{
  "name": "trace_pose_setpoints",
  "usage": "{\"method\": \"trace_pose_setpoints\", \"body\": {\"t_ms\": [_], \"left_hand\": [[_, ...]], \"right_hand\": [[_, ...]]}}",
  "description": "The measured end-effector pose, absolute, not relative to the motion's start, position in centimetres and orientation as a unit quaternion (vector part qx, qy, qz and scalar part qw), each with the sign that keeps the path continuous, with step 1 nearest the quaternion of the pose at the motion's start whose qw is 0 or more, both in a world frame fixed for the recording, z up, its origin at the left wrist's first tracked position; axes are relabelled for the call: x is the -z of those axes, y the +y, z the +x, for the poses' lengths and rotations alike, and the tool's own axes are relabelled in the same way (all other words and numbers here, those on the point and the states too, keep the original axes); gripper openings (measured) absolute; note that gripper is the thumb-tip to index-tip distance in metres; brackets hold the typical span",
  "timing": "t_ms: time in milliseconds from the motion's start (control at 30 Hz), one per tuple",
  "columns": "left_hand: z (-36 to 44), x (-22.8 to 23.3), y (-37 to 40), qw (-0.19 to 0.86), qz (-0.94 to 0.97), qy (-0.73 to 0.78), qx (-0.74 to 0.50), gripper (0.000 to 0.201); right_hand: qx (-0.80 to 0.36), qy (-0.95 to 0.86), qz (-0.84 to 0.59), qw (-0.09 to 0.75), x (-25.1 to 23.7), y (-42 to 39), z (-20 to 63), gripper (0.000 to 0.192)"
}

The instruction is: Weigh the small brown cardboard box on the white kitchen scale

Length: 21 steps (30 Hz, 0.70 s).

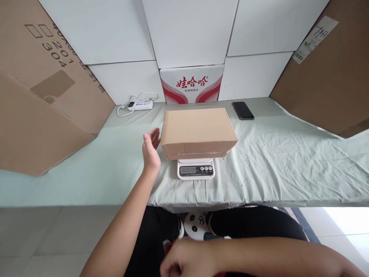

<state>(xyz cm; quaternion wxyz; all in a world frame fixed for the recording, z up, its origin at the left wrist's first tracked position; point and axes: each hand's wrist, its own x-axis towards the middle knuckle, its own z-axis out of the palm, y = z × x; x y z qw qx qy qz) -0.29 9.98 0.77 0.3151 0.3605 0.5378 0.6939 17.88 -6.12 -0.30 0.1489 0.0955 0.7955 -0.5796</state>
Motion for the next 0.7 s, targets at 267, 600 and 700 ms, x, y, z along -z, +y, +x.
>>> {"method": "trace_pose_setpoints", "body": {"t_ms": [267, 600, 700], "left_hand": [[-0.4, -0.5, 10.2, 0.324, 0.357, 0.527, -0.7, 0.08], [-0.3, -0.7, 10.1, 0.329, 0.356, 0.532, -0.694, 0.08], [-0.3, -0.7, 10.1, 0.33, 0.352, 0.531, -0.696, 0.077]], "right_hand": [[0.427, 0.86, 0.167, -0.222, 0.5, -0.7, 19.5, 0.046], [0.26, 0.876, 0.113, -0.39, 0.6, -0.8, 20.5, 0.046], [0.278, 0.87, 0.127, -0.387, 0.9, -0.6, 20.7, 0.046]]}}
